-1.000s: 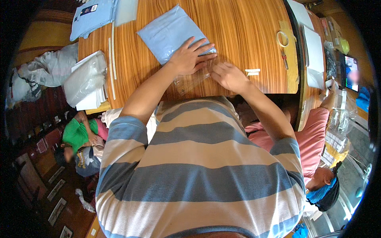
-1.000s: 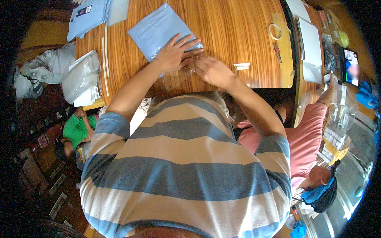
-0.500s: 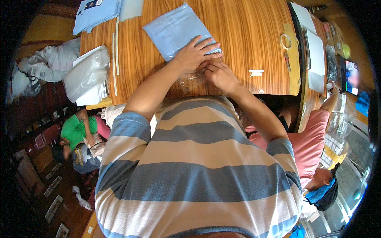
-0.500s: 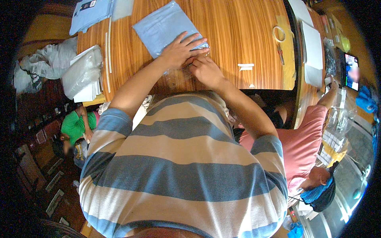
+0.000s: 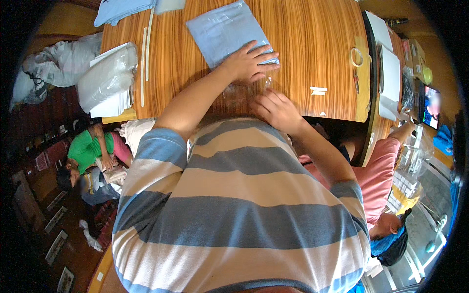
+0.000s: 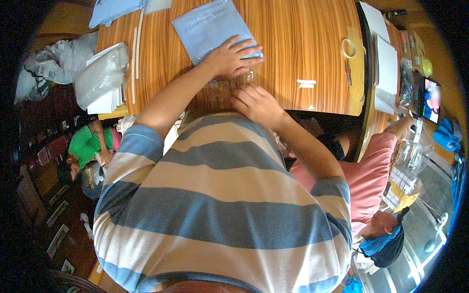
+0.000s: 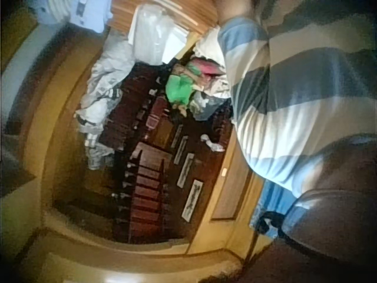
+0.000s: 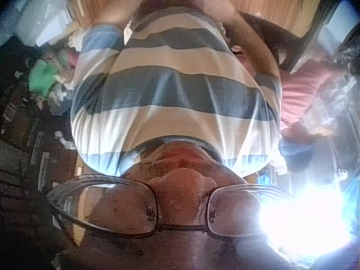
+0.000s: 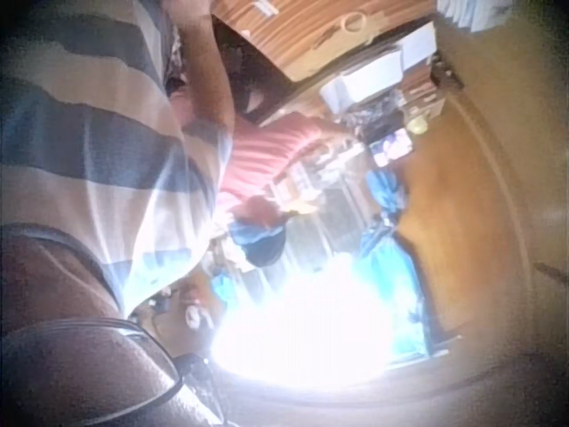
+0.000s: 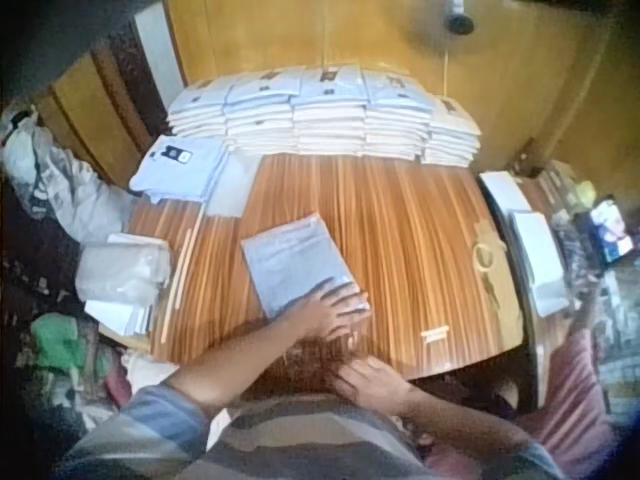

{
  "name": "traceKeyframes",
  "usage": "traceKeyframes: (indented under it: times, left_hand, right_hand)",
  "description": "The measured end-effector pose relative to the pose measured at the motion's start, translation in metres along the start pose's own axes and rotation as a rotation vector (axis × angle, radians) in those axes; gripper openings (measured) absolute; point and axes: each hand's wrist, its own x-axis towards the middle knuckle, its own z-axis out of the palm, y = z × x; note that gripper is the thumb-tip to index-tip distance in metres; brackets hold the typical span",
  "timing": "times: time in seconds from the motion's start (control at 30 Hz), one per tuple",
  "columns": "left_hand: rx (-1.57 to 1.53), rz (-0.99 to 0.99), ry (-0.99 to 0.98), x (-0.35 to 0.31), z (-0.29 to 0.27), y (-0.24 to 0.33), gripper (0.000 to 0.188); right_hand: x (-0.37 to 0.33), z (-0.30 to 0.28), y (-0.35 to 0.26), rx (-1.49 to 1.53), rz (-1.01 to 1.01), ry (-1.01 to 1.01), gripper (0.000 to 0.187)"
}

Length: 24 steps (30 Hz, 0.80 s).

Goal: The person places a folded shirt into a plastic bag, removes the protective strip from the adhesive, seals the bag, and stacks it with others.

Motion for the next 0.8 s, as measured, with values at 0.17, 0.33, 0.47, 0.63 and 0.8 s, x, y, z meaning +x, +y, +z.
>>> traceKeyframes:
  times: [0.17,0.33,0.47,0.63,0.8]
  left_hand:
    - [0.036,0.03,0.047,0.002,0.002,0.0,0.068]
    - [-0.002,0.015,0.02,0.002,0.003,-0.001,0.068]
    - [-0.008,0.031,0.019,0.0,0.0,-0.001,0.066]
    - [-0.009,0.024,0.068,0.001,0.01,0.001,0.066]
    - [0.054,0.04,0.051,0.002,0.006,0.001,0.059]
  right_hand:
    - [0.022,0.051,0.003,0.025,0.191,-0.108,0.022]
    - [0.02,0.037,-0.004,-0.015,0.133,-0.068,0.021]
    - [0.006,0.025,0.002,0.064,-0.049,-0.049,0.029]
    - [0.025,0.019,0.009,0.06,-0.132,0.015,0.033]
    - [0.051,0.048,-0.004,0.059,0.091,-0.26,0.021]
